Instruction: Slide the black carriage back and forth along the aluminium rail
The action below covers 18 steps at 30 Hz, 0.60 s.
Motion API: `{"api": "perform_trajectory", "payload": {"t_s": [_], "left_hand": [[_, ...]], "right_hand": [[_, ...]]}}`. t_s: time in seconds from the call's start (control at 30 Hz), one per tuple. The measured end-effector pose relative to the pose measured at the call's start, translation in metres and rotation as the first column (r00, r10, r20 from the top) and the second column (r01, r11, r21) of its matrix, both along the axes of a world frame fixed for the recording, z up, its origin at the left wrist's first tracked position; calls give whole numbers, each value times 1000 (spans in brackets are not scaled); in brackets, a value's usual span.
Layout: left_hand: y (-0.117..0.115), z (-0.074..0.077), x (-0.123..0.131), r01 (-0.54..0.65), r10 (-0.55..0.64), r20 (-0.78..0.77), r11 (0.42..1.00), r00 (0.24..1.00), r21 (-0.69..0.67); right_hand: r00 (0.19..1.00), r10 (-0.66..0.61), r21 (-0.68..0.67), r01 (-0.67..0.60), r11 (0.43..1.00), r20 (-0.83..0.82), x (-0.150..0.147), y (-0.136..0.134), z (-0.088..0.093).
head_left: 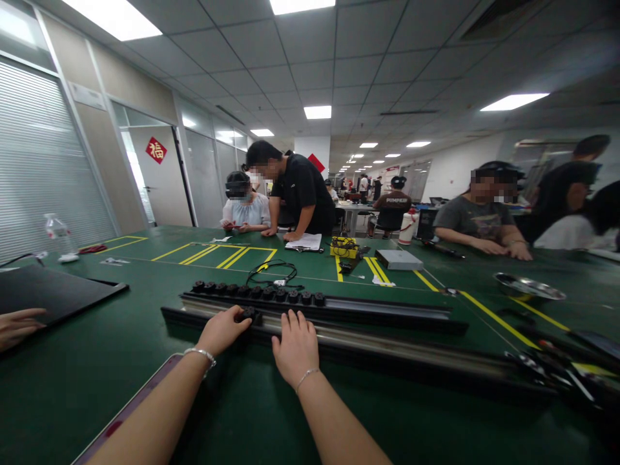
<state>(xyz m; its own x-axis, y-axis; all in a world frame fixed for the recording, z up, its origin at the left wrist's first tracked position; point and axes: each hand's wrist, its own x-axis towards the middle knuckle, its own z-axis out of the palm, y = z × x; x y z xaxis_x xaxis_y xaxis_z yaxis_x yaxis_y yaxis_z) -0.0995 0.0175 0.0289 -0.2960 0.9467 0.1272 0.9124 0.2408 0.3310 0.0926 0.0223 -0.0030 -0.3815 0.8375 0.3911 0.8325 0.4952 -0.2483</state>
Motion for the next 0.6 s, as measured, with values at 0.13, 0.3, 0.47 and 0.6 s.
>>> {"api": "perform_trajectory", "payload": {"t_s": [0.13,0.3,0.47,0.6], "left_hand": [[0,-1,0,3,-3,-15,1000,1000,9],[-1,-2,0,2,-1,-30,1000,1000,20],[-2,-3,0,18,-18,-23,1000,1000,19],[-2,-2,-2,43,-43,-8,999,999,11]], "right_hand": [[1000,4,1,-4,1000,-1,0,0,1],[1000,10,8,-10,1000,-2,0,-2,3],[1000,12,15,-12,1000,-7,0,-2,2],[1000,12,18,-12,1000,-6,1,-2,3]]}}
